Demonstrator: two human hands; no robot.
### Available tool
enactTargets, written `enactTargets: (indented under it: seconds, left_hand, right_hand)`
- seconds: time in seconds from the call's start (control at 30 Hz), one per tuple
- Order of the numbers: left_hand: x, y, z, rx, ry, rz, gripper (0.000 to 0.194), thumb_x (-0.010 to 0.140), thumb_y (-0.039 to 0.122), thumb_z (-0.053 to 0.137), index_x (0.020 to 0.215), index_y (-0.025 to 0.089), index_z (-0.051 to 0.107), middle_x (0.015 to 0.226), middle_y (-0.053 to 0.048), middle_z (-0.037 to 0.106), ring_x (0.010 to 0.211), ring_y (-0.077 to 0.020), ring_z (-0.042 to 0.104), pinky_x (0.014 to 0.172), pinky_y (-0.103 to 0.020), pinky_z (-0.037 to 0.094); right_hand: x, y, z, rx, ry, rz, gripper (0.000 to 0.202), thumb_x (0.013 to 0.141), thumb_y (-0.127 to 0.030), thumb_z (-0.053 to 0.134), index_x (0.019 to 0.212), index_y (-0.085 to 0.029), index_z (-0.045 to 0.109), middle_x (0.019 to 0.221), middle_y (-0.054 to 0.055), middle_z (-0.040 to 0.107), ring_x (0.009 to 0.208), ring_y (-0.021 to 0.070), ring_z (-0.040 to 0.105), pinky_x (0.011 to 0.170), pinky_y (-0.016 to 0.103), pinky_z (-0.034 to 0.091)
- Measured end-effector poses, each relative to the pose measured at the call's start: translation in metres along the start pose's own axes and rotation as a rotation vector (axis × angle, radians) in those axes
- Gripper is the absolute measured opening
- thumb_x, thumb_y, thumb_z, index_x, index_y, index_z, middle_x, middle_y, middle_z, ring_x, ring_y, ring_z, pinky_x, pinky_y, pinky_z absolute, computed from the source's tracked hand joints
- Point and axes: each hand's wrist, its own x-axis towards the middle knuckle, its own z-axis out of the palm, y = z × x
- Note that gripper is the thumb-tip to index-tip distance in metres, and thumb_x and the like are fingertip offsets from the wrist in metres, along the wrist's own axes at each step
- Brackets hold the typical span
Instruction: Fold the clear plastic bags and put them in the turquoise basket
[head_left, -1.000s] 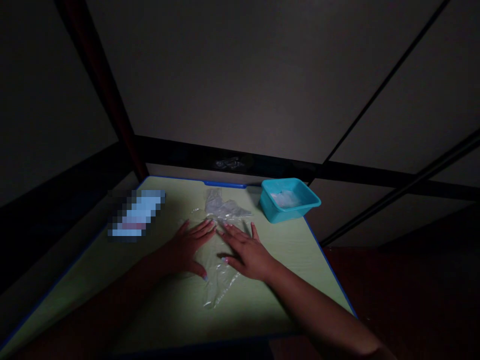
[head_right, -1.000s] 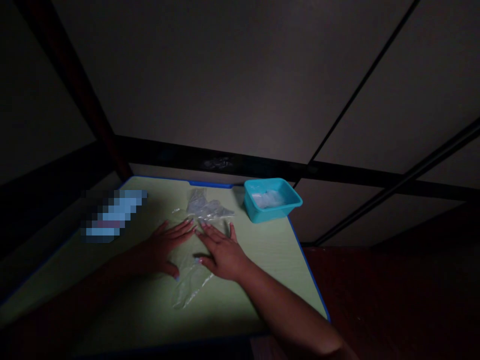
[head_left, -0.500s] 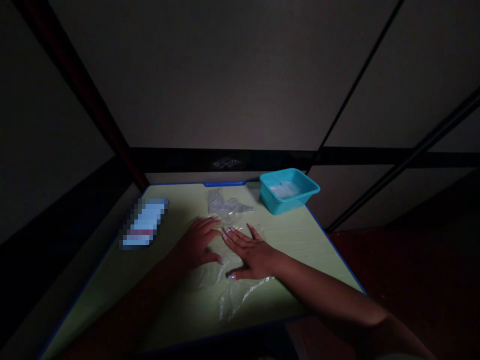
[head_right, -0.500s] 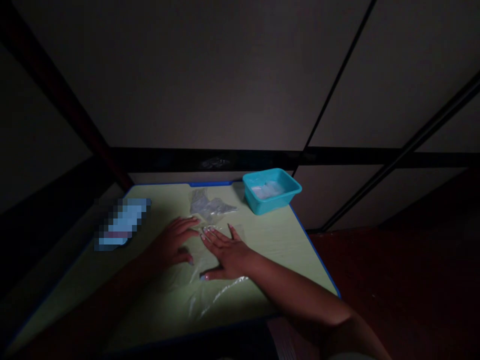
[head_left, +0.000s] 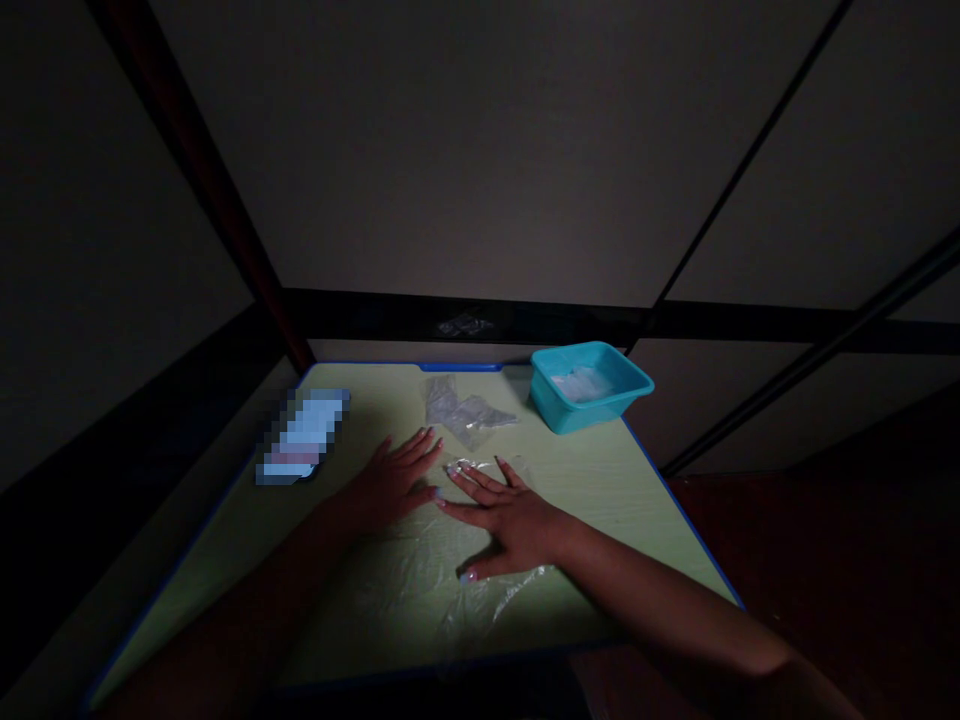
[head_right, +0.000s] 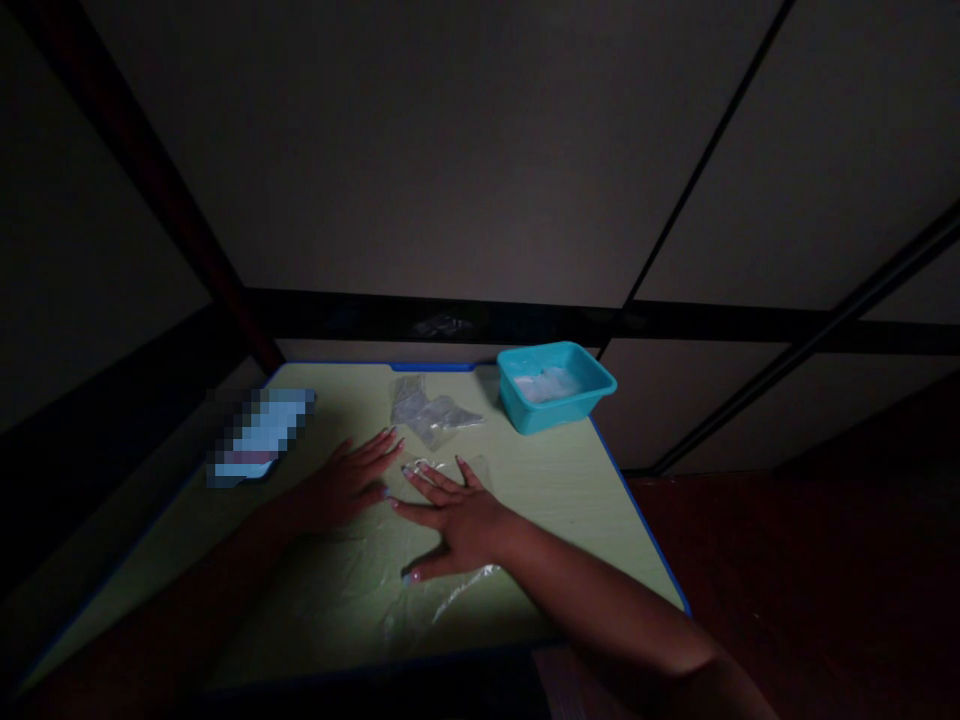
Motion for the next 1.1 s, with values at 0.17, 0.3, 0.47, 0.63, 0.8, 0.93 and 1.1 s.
enactTargets:
  seconds: [0.17, 0.3, 0.47, 0.63, 0.8, 0.93, 1.1]
  left_hand:
    - [0.001, -0.003, 0.006, 0.08, 0.064, -0.09, 0.067, 0.094, 0.054, 0.036, 0.149, 0.016, 0.03, 0.155, -0.016, 0.025, 0.143, -0.0326, 0.024, 0.109, -0.063, 0.021]
    - [0.001, -0.003, 0.004, 0.125, 0.054, -0.189, 0.07, 0.092, 0.053, 0.039, 0.149, 0.013, 0.028, 0.155, -0.015, 0.024, 0.144, -0.0319, 0.022, 0.11, -0.062, 0.023]
    - [0.002, -0.004, 0.004, 0.184, 0.141, -0.354, 0.068, 0.093, 0.047, 0.04, 0.146, 0.006, 0.032, 0.155, -0.018, 0.024, 0.144, -0.0323, 0.021, 0.109, -0.063, 0.024]
    - [0.006, -0.005, -0.002, 0.212, 0.322, -0.449, 0.064, 0.094, 0.043, 0.045, 0.145, 0.006, 0.037, 0.155, -0.024, 0.022, 0.144, -0.0373, 0.017, 0.107, -0.06, 0.028]
    - [0.002, -0.003, -0.003, 0.126, 0.201, -0.156, 0.047, 0.093, 0.044, 0.049, 0.139, 0.035, 0.047, 0.159, -0.012, 0.018, 0.144, -0.0427, 0.006, 0.105, -0.068, 0.022]
    - [0.0, -0.006, 0.009, 0.084, 0.101, -0.041, 0.046, 0.092, 0.05, 0.048, 0.138, 0.042, 0.046, 0.159, -0.009, 0.017, 0.144, -0.0432, 0.005, 0.103, -0.072, 0.017]
    - [0.001, -0.01, 0.011, 0.105, 0.123, -0.163, 0.057, 0.09, 0.051, 0.051, 0.143, 0.037, 0.039, 0.158, -0.012, 0.019, 0.144, -0.0433, 0.007, 0.103, -0.071, 0.02]
  right_hand:
    - [0.001, -0.001, -0.002, 0.015, -0.036, 0.021, 0.093, 0.077, -0.066, 0.06, 0.152, -0.032, 0.016, 0.16, 0.009, 0.001, 0.146, 0.0336, 0.004, 0.109, 0.064, -0.007]
    - [0.002, 0.001, -0.001, 0.038, -0.061, 0.034, 0.097, 0.074, -0.069, 0.061, 0.152, -0.033, 0.015, 0.159, 0.008, -0.001, 0.146, 0.0335, 0.0, 0.109, 0.063, -0.01]
    - [0.002, 0.003, 0.001, 0.045, -0.044, 0.031, 0.097, 0.074, -0.07, 0.06, 0.152, -0.034, 0.015, 0.159, 0.007, -0.001, 0.146, 0.0335, 0.0, 0.108, 0.064, -0.011]
    - [0.001, 0.002, 0.0, 0.059, -0.033, 0.025, 0.097, 0.074, -0.07, 0.06, 0.152, -0.034, 0.016, 0.159, 0.008, -0.001, 0.146, 0.0333, 0.0, 0.108, 0.064, -0.01]
    - [0.0, 0.003, 0.0, 0.067, -0.027, 0.023, 0.095, 0.075, -0.072, 0.057, 0.152, -0.033, 0.017, 0.159, 0.008, 0.0, 0.147, 0.0316, -0.001, 0.108, 0.063, -0.011]
    - [0.0, 0.004, 0.001, 0.063, -0.024, 0.037, 0.098, 0.074, -0.073, 0.058, 0.152, -0.033, 0.015, 0.159, 0.009, 0.002, 0.147, 0.0313, -0.002, 0.108, 0.062, -0.013]
    - [0.001, 0.004, 0.0, 0.055, -0.028, 0.036, 0.102, 0.071, -0.072, 0.062, 0.153, -0.033, 0.014, 0.159, 0.007, 0.0, 0.146, 0.0357, -0.005, 0.108, 0.064, -0.01]
